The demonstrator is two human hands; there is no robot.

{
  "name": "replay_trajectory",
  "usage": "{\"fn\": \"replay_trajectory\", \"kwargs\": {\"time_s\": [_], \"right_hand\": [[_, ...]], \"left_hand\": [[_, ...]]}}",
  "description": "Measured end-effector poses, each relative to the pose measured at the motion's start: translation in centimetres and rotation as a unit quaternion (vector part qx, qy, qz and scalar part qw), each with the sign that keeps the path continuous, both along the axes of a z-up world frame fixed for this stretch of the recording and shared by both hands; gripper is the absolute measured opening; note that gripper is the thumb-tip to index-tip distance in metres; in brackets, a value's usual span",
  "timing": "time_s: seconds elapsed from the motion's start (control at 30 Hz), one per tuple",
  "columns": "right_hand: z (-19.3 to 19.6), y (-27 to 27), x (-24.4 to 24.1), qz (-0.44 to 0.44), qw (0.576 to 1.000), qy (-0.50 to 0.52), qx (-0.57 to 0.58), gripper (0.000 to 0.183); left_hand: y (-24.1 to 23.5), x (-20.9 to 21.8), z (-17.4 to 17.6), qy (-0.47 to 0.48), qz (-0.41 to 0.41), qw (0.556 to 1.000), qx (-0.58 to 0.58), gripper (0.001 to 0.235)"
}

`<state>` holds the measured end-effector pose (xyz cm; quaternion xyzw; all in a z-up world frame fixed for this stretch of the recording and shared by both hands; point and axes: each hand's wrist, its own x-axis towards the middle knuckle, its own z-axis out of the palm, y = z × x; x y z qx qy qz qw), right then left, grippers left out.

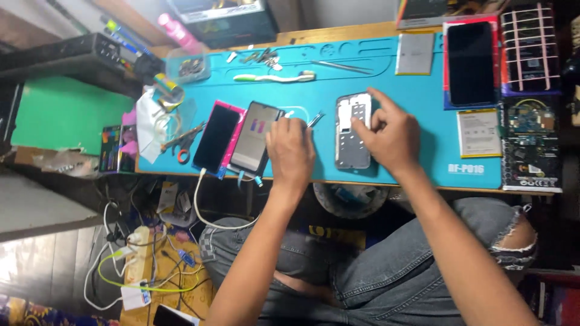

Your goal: The person uses a small metal tool to pry and separate the screen assembly from the frame of a disassembled smartphone. They work along the edges of the device, carefully lifting the screen to release adhesives or clips.

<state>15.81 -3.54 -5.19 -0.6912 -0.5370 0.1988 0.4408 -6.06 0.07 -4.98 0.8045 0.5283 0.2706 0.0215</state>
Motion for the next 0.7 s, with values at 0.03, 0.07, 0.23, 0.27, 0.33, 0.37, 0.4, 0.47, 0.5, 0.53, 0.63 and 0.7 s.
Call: {"fn": "replay_trajectory", "kwargs": {"time_s": [0.03, 0.07, 0.23, 0.27, 0.33, 0.37, 0.4, 0.47, 0.5, 0.53, 0.63, 0.7], "right_hand": [[-0.4, -0.1, 0.1, -0.004, 1.0, 0.007, -0.008, 0.063], [-0.2, -0.2, 0.1, -0.008, 1.0, 0.008, -0.01, 0.063], [0.7, 0.0, 0.1, 0.014, 1.0, 0.021, -0.014, 0.061], [0.7, 0.1, 0.2, 0.012, 1.0, 0.022, -0.018, 0.061], [0.8, 0.0, 0.1, 0.015, 1.0, 0.018, -0.007, 0.06], [0.7, 0.0, 0.1, 0.014, 1.0, 0.018, -0.01, 0.06], [0.6, 0.1, 0.1, 0.016, 1.0, 0.018, -0.009, 0.06], [0.8, 0.1, 0.2, 0.015, 1.0, 0.017, -0.01, 0.061], [1.0, 0.1, 0.2, 0.02, 1.0, 0.017, -0.011, 0.06], [1.3, 0.1, 0.2, 0.026, 0.999, 0.016, -0.011, 0.06], [1.4, 0.2, 0.2, 0.027, 1.0, 0.011, -0.009, 0.06], [1.4, 0.1, 0.1, 0.028, 0.999, 0.012, -0.01, 0.061]], "left_hand": [[0.0, 0.1, 0.2, 0.005, 0.007, 1.0, -0.01, 0.013], [-0.5, 0.6, 1.0, 0.006, 0.003, 1.0, -0.012, 0.013], [-3.8, 2.3, 5.7, -0.274, 0.044, 0.919, -0.281, 0.02], [-3.7, 2.6, 5.9, -0.273, 0.043, 0.918, -0.285, 0.02], [-3.9, 3.0, 6.4, -0.254, 0.042, 0.915, -0.311, 0.02], [-3.6, 3.1, 6.0, -0.253, 0.041, 0.914, -0.314, 0.02], [-3.3, 3.2, 5.5, -0.244, 0.039, 0.921, -0.3, 0.017], [-2.9, 3.4, 5.2, -0.234, 0.035, 0.928, -0.288, 0.014], [-2.7, 3.6, 5.3, -0.209, 0.043, 0.937, -0.277, 0.014], [-2.5, 3.7, 5.4, -0.183, 0.051, 0.945, -0.266, 0.014], [-2.0, 3.9, 5.0, -0.183, 0.046, 0.947, -0.259, 0.013], [-1.7, 4.0, 4.8, -0.176, 0.05, 0.947, -0.264, 0.012]]}}
